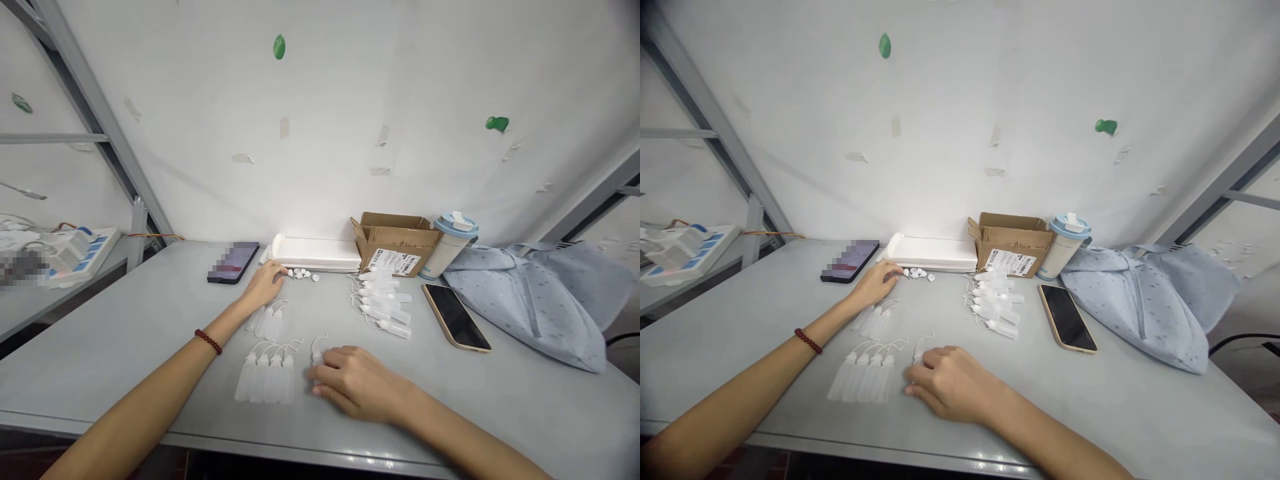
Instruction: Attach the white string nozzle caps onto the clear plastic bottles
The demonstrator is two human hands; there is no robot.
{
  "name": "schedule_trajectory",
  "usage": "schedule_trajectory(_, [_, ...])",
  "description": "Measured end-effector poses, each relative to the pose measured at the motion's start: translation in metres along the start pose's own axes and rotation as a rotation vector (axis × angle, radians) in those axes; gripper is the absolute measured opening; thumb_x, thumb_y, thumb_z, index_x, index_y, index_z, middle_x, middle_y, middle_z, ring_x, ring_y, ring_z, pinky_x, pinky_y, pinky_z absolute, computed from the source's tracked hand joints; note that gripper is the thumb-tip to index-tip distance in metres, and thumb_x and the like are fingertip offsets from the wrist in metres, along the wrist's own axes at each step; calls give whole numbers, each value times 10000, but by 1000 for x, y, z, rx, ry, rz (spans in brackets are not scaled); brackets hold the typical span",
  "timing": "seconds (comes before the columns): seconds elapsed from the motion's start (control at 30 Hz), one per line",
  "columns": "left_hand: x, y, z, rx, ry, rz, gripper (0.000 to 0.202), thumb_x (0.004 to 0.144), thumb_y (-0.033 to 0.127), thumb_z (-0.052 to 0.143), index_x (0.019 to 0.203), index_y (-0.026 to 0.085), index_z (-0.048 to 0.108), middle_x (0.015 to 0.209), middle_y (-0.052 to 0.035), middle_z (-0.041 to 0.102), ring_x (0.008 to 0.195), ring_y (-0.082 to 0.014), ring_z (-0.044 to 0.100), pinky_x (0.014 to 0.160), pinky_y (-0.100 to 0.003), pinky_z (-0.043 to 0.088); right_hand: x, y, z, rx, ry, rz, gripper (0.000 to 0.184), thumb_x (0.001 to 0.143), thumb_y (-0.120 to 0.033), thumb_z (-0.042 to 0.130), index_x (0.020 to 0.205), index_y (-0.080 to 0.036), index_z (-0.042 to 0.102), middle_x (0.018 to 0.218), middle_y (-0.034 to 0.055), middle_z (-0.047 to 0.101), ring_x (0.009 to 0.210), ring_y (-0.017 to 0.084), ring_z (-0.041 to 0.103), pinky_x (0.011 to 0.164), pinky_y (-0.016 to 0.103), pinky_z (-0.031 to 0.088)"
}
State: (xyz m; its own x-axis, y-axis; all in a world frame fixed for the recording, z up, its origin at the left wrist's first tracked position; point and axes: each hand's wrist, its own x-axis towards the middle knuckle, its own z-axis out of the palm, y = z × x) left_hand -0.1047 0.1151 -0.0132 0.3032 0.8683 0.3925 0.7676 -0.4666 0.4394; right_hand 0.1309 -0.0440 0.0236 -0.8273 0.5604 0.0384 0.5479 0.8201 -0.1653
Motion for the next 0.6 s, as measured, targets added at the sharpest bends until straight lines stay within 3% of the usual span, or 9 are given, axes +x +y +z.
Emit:
schedule_trajectory(0.1, [0, 2, 0, -1, 0, 33, 267, 757, 123, 449, 928, 149, 652, 1098, -76, 617, 1011, -206, 577, 917, -337, 443, 0, 0, -1, -3, 0, 22, 308, 966, -362, 318, 1006, -202, 578, 760, 21, 597, 652, 134, 525, 602, 242, 340])
schedule_trajectory(0.33, [1, 1, -1, 23, 9, 37, 270, 765, 122, 440, 923, 152, 657, 1020, -75, 660, 928, -206, 610, 858, -342, 479, -2, 8, 5, -131, 97, 86, 272, 954, -348, 356, 895, -183, 565, 729, 25, 591, 590, 127, 505, 534, 256, 273])
schedule_trajectory(0.47, [1, 0, -1, 38, 21, 34, 265, 754, 112, 444, 878, 169, 671, 1033, -59, 672, 992, -211, 599, 908, -346, 456, -2, 13, 8, -191, 186, 103, 210, 941, -287, 399, 905, -175, 573, 702, 25, 583, 566, 126, 491, 515, 263, 247])
schedule_trajectory(0.6, [0, 1, 1, 52, 20, 23, 243, 752, 131, 464, 856, 172, 679, 927, -59, 695, 912, -214, 623, 863, -337, 479, -2, 12, 8, -206, 227, 117, 170, 923, -254, 439, 917, -169, 586, 687, 24, 581, 559, 123, 491, 506, 258, 241])
